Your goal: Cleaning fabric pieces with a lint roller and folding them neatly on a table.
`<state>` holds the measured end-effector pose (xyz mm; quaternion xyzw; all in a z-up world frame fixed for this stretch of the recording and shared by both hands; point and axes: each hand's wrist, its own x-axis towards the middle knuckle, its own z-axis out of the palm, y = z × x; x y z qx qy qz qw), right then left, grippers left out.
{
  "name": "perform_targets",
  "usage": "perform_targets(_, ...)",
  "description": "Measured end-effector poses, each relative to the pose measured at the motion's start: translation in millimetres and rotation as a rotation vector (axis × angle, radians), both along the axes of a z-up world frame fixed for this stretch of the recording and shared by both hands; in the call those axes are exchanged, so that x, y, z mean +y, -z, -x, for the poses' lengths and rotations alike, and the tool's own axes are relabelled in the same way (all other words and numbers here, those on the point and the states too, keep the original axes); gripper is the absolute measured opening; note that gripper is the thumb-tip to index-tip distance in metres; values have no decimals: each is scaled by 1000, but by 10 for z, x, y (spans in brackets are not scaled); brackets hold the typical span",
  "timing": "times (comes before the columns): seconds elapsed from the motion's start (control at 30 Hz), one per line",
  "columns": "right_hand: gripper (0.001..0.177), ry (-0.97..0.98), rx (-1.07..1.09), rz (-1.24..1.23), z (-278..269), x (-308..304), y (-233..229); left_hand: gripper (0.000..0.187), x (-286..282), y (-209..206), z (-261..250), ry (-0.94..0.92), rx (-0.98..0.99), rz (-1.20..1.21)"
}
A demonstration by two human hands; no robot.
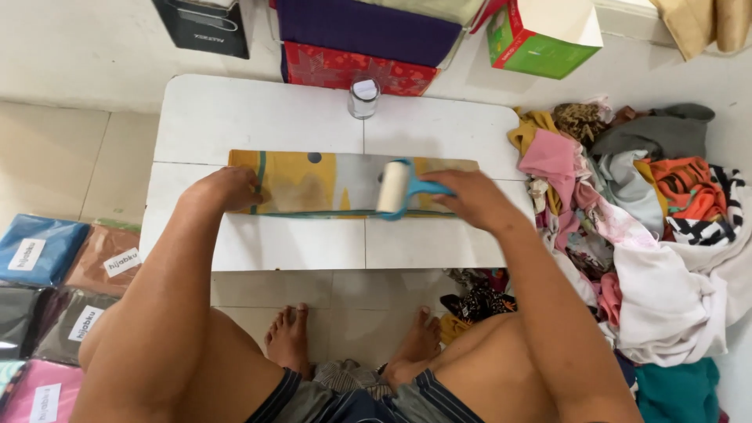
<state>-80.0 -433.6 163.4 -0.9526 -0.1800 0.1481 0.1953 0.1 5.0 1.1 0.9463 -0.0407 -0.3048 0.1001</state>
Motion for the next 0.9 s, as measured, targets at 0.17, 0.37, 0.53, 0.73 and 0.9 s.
perform_targets(0.17,41,42,-3,63,-41,258,40,55,-8,9,-32,22,8,-8)
perform_targets(0.37,42,57,1,200,-139,-265,-98,56,13,80,-72,3,32,8)
perform_targets(0.53,43,71,-8,296,-163,-851,-172,56,-4,71,-63,-8,40,13)
perform_targets(0.73,44,55,-41,411,-271,-962,-19,57,62,-20,18,-60,37,10)
perform_targets(0.9,46,52,-72,508,-589,-602,251,58,206,-137,96,-100,38,-10)
